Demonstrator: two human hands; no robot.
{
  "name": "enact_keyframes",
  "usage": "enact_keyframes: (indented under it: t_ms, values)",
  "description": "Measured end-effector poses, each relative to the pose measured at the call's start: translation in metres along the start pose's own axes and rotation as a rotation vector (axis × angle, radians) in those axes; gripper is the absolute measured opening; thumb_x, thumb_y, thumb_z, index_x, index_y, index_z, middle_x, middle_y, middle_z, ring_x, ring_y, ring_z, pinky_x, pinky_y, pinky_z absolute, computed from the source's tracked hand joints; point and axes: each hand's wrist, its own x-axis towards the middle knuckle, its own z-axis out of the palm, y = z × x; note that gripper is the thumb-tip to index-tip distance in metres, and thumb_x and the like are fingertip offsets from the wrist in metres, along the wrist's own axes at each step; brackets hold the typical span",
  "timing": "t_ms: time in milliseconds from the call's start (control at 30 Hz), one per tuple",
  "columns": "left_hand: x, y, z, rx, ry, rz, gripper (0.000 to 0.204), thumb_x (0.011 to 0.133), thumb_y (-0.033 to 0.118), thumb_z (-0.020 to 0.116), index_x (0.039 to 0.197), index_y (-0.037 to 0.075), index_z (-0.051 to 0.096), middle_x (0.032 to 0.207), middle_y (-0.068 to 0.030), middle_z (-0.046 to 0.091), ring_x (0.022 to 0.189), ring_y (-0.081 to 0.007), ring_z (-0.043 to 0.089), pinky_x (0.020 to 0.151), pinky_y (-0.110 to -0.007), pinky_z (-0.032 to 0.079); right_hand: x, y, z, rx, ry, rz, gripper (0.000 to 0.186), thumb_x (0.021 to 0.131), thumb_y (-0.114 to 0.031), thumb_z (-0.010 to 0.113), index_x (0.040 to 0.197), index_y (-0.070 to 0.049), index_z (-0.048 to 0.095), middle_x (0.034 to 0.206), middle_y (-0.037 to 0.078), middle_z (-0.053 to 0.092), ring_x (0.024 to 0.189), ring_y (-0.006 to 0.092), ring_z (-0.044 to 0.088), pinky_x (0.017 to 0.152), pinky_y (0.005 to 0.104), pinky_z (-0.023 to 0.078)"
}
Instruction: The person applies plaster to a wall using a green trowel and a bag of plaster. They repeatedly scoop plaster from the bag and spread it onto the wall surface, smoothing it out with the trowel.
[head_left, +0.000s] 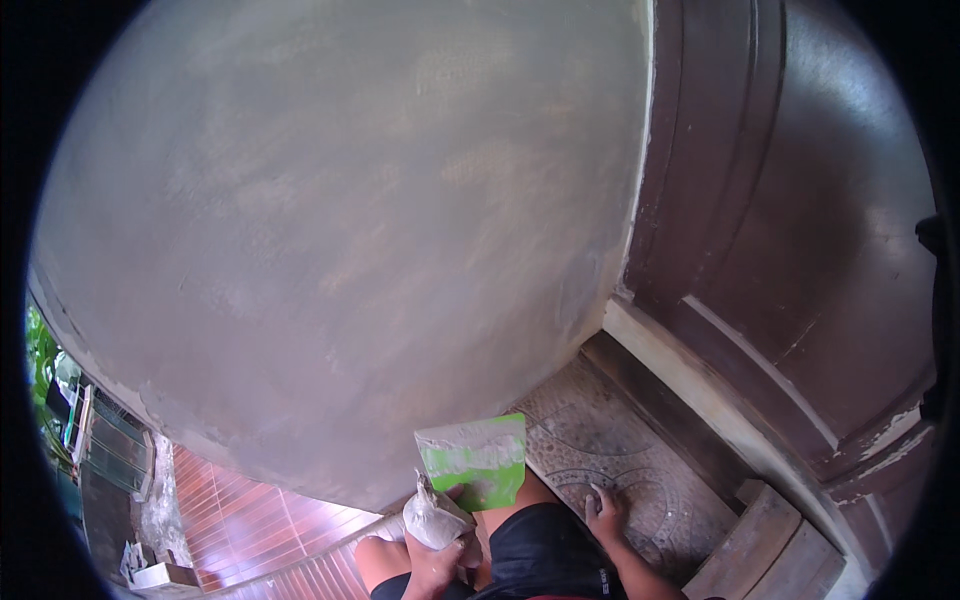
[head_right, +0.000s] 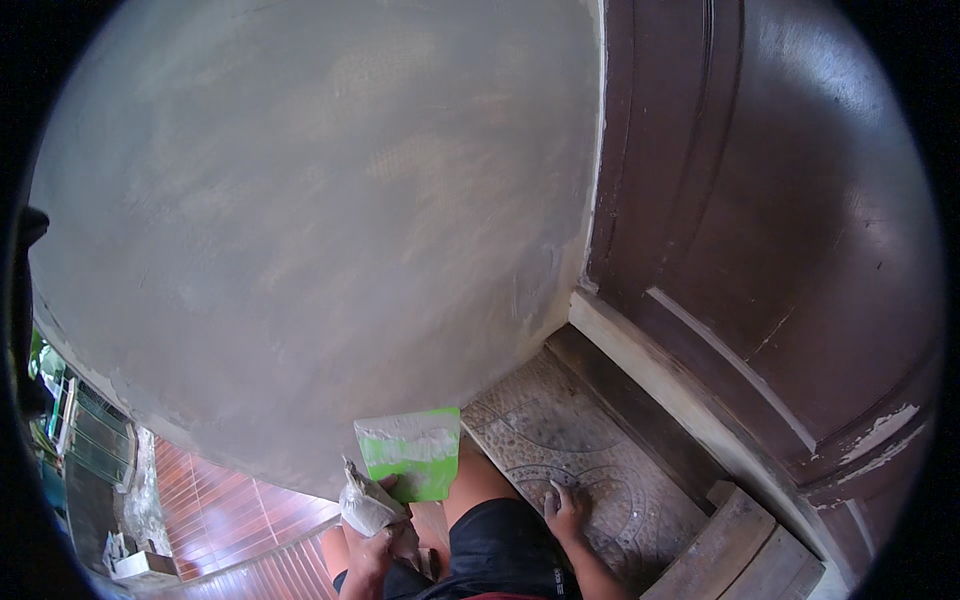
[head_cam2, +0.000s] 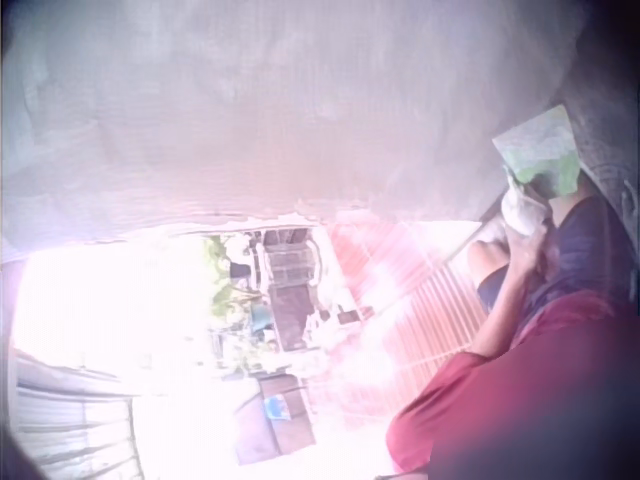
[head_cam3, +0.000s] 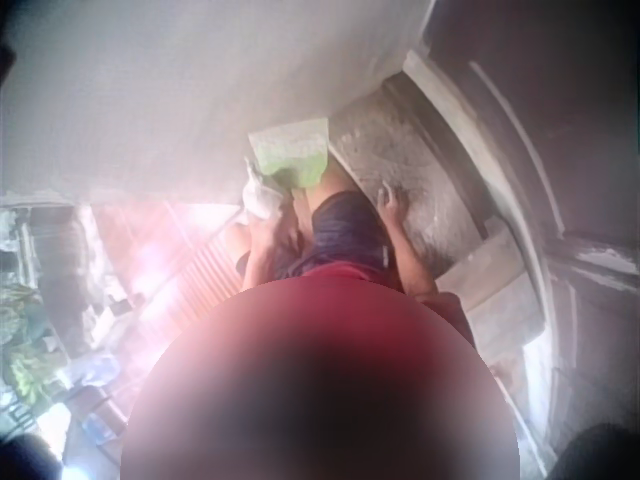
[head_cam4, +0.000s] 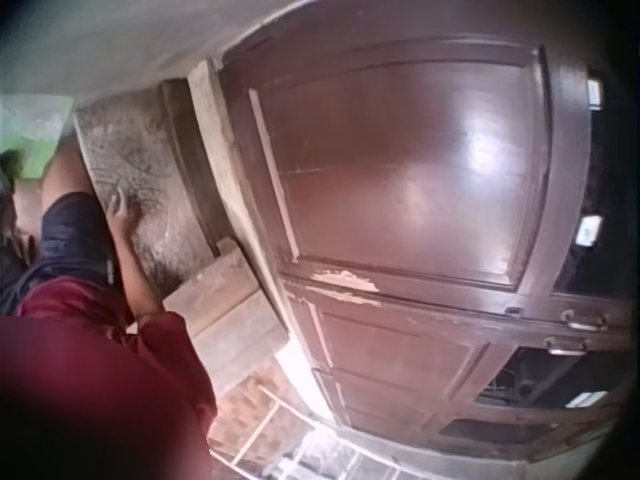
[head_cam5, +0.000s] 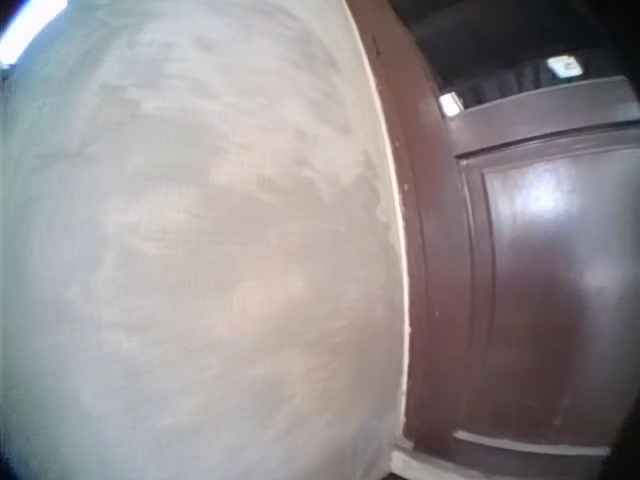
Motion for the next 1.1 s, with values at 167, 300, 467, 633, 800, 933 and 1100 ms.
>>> enact_keyframes:
  t_ms: [167,300,467,633,800,933,1100]
  values:
    - [0.001,0.0,0.001,0.145,0.05,-0.071,0.063,0.066,0.012,0.069,0.123,-0.006,0.05,0.093,-0.0107,0.063,0.078,-0.018,0.062,0.069,-0.03,0.052,0.003,-0.007,0.001,0.086,-0.05,0.061,0.033,0.082,-0.022,0.065,0.112,-0.009,0.062,0.091,0.015,0.067,0.083,0.0357,0.062,0.073,0.0433,0.05]
    - [-0.005,-0.007,0.003,0.07,0.027,-0.092,0.06,0.068,0.017,0.07,0.122,-0.003,0.051,0.093,-0.0099,0.063,0.078,-0.0177,0.062,0.07,-0.03,0.051,0.002,-0.015,-0.007,0.081,0.028,-0.086,0.032,0.079,-0.022,0.067,0.108,-0.011,0.063,0.087,0.012,0.065,0.077,0.0328,0.061,0.069,0.0418,0.049]
    - [-0.008,-0.014,0.013,0.054,0.013,-0.082,0.056,0.071,0.021,0.068,0.119,-0.001,0.052,0.09,-0.0093,0.063,0.075,-0.0177,0.061,0.066,-0.03,0.05,0.005,-0.017,-0.012,-0.052,-0.004,-0.261,0.03,0.076,-0.022,0.068,0.103,-0.01,0.064,0.081,0.011,0.065,0.075,0.0321,0.062,0.069,0.0417,0.05]
    - [-0.001,-0.012,0.026,0.069,-0.01,-0.065,0.052,0.073,0.026,0.066,0.117,0.001,0.053,0.087,-0.0087,0.062,0.072,-0.0177,0.061,0.063,-0.029,0.048,0.008,-0.02,-0.014,0.018,-0.025,-0.324,0.026,0.074,-0.021,0.069,0.098,-0.011,0.064,0.078,0.011,0.065,0.069,0.0311,0.062,0.065,0.0423,0.051]
    - [0.023,-0.006,0.052,0.092,-0.037,-0.056,0.048,0.075,0.03,0.064,0.114,0.003,0.054,0.084,-0.008,0.062,0.069,-0.0177,0.06,0.059,-0.029,0.047,0.011,-0.037,-0.038,-0.006,-0.192,-0.263,0.026,0.08,-0.023,0.064,0.102,-0.01,0.062,0.086,0.013,0.064,0.085,0.0318,0.061,0.079,0.0444,0.047]
    - [0.047,0.002,0.081,0.108,-0.057,-0.055,0.046,0.077,0.033,0.062,0.112,0.004,0.055,0.082,-0.0075,0.062,0.066,-0.0176,0.059,0.056,-0.028,0.046,0.024,-0.051,-0.053,0.049,-0.151,-0.255,0.021,0.08,-0.024,0.062,0.097,-0.012,0.063,0.082,0.013,0.064,0.082,0.0339,0.06,0.077,0.0468,0.045]
    - [0.073,0.009,0.109,0.107,-0.109,-0.062,0.043,0.08,0.038,0.06,0.109,0.006,0.056,0.079,-0.0069,0.061,0.063,-0.0176,0.058,0.052,-0.028,0.045,0.033,-0.05,-0.047,0.075,-0.195,-0.226,0.019,0.079,-0.022,0.063,0.094,-0.011,0.059,0.089,0.016,0.062,0.088,0.0361,0.058,0.078,0.0491,0.045]
